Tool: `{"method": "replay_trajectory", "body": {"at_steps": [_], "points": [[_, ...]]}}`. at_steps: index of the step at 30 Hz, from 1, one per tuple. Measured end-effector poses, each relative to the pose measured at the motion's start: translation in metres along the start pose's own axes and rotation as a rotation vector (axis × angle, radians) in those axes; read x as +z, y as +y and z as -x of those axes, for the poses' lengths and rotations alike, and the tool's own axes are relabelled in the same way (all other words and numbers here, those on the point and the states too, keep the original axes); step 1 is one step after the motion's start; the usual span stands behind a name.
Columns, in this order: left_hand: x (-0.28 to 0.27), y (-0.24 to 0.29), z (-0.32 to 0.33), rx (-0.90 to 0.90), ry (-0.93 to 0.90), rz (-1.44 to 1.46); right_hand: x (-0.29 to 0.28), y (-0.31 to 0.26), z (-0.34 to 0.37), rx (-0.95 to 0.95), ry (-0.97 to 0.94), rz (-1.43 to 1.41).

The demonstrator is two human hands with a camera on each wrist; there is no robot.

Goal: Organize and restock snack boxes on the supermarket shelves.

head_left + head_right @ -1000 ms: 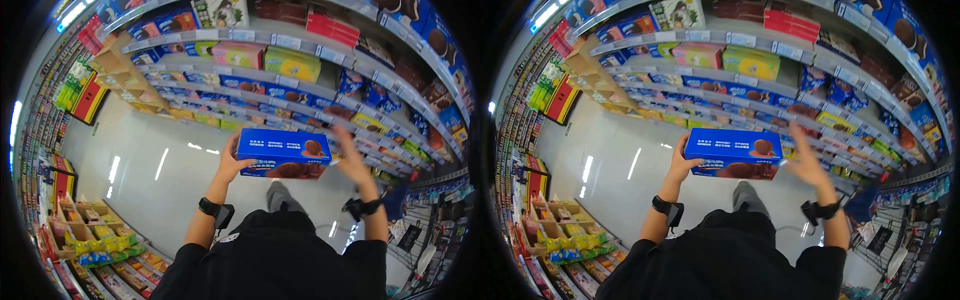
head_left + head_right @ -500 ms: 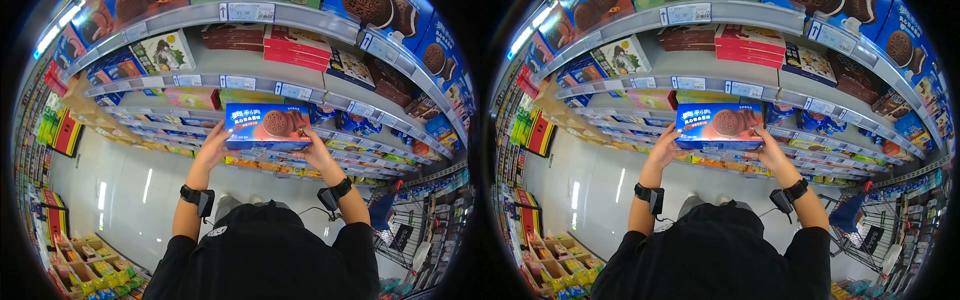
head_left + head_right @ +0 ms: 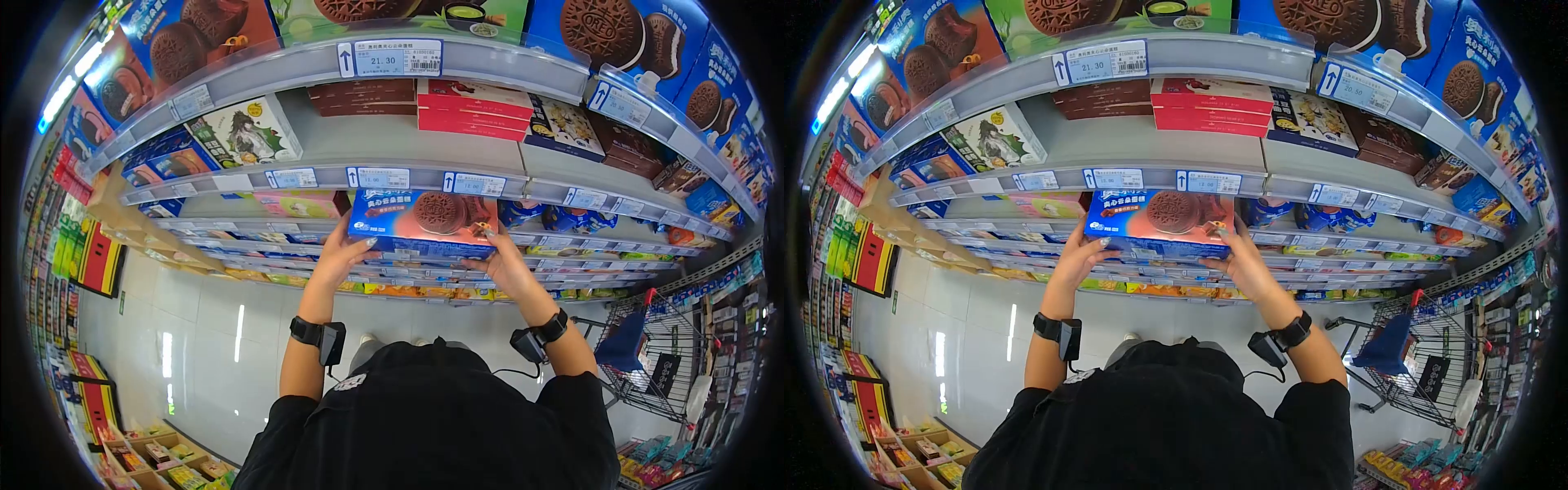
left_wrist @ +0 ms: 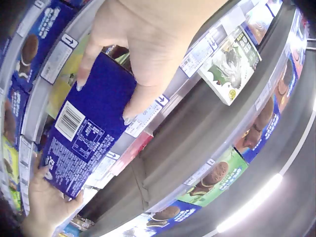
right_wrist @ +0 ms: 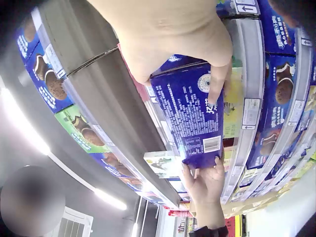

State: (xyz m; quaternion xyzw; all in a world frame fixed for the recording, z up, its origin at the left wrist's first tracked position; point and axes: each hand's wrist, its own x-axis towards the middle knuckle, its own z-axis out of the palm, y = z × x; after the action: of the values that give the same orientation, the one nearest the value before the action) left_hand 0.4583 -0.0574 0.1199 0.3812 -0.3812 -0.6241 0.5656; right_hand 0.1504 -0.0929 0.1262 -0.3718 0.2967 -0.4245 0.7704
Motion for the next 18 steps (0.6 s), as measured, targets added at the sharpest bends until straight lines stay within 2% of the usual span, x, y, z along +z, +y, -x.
{"method": "replay_trajectory", "body": {"at_steps": [5, 8, 11, 14, 17, 18], "points": [[-0.009, -0.012, -0.007, 0.077, 0.004, -0.041, 0.005, 0.002, -0.001, -0.024, 0.014, 0.031], [-0.01, -0.013, -0.007, 0.092, 0.017, -0.087, -0.006, 0.013, 0.0, -0.138, -0.117, 0.139], [-0.014, -0.015, -0.006, 0.109, 0.0, -0.124, -0.007, 0.025, 0.006, -0.126, -0.043, 0.018], [-0.012, -0.023, -0.002, 0.108, -0.041, -0.098, -0.008, 0.018, 0.014, 0.002, 0.033, -0.205], [-0.006, -0.024, 0.002, 0.058, -0.1, -0.097, -0.026, 0.022, 0.02, 0.008, 0.009, -0.076], [-0.002, -0.019, 0.005, -0.027, -0.133, -0.238, -0.032, 0.021, 0.023, 0.026, -0.009, -0.037]]}}
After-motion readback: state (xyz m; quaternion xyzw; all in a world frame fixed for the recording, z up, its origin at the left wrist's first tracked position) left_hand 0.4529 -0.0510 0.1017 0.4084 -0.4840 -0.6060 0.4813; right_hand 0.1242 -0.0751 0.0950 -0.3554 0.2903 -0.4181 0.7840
